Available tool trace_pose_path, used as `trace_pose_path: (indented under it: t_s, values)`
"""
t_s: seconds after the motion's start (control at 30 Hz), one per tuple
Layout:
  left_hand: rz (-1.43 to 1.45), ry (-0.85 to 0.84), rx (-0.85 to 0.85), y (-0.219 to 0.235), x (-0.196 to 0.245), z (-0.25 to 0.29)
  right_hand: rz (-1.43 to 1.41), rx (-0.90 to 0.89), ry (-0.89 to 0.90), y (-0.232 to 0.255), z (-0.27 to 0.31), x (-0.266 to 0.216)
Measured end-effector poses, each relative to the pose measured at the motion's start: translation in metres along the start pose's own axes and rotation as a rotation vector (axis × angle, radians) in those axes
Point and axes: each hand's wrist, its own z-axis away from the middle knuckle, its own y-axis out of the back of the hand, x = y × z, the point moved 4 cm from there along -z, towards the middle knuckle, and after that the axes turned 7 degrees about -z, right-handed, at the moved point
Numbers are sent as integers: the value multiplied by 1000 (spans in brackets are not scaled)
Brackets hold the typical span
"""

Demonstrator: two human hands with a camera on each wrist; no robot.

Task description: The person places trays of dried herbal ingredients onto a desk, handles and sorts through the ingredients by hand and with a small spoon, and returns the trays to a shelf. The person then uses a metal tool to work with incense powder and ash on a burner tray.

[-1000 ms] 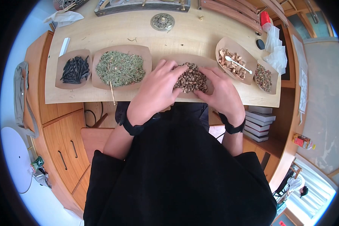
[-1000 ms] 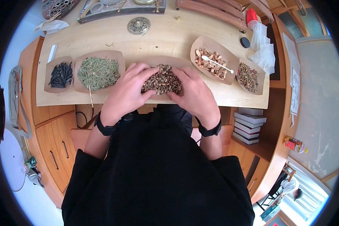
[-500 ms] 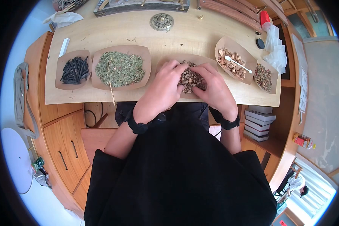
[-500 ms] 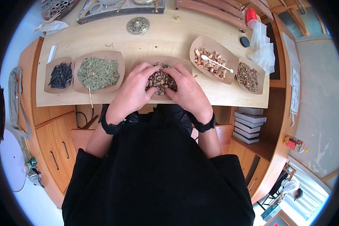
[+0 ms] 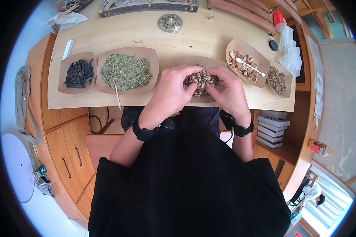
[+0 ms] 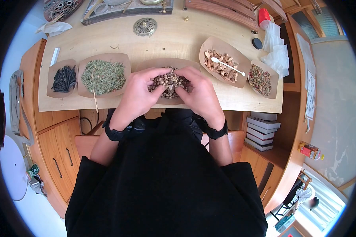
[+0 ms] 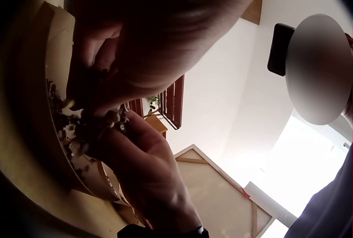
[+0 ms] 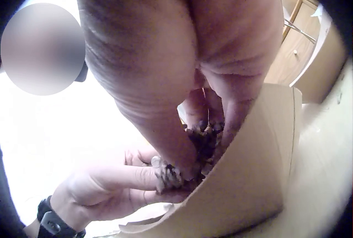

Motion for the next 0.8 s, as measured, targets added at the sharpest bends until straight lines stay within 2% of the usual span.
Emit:
trace_pose_path:
  t_s: [0.4,0.57,0.8]
  values:
    - [72,22,16,-1,0,-1,-77,18,11,2,0,-4]
    - [84,-28,39,0,0,-1,54,16,96,5,-2,-3]
    - [48,8,18,4,0,0,44,16,49,6,0,-3]
